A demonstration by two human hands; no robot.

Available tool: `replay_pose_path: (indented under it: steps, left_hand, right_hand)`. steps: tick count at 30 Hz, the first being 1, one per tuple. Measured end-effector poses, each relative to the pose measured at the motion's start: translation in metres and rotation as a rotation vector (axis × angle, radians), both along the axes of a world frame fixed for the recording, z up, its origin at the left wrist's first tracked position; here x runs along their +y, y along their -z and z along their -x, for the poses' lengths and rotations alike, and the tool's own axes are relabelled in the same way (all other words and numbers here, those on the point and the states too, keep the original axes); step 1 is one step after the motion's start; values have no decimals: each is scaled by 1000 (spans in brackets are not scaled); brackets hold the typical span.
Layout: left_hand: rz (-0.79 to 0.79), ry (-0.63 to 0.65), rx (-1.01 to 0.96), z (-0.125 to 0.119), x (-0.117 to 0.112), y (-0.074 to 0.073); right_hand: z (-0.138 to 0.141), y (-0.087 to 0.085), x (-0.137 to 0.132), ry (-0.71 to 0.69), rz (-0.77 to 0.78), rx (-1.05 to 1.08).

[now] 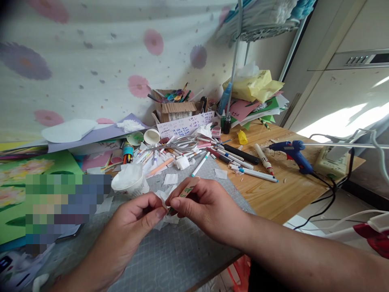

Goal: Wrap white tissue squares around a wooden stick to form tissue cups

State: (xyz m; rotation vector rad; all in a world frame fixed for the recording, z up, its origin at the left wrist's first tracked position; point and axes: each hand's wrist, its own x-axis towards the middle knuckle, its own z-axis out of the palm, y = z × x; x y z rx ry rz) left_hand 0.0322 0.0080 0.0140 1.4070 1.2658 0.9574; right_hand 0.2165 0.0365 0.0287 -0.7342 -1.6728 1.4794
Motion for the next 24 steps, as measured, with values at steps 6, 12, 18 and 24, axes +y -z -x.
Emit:
replay_pose_path:
  steps: [6, 12, 18, 24]
  left_hand:
    - [8, 8, -11, 1, -3, 0]
    - [38, -37, 30, -2, -3, -1]
    - [31, -3, 22, 1, -1, 2]
    - [95, -49, 8, 4, 3, -5]
  right_hand:
    - [-1, 0, 0, 36, -183, -52]
    - [-1, 0, 0, 48, -155, -82]
    - [-2, 0, 3, 54, -4, -32]
    - [-13, 2, 14, 115, 131, 29]
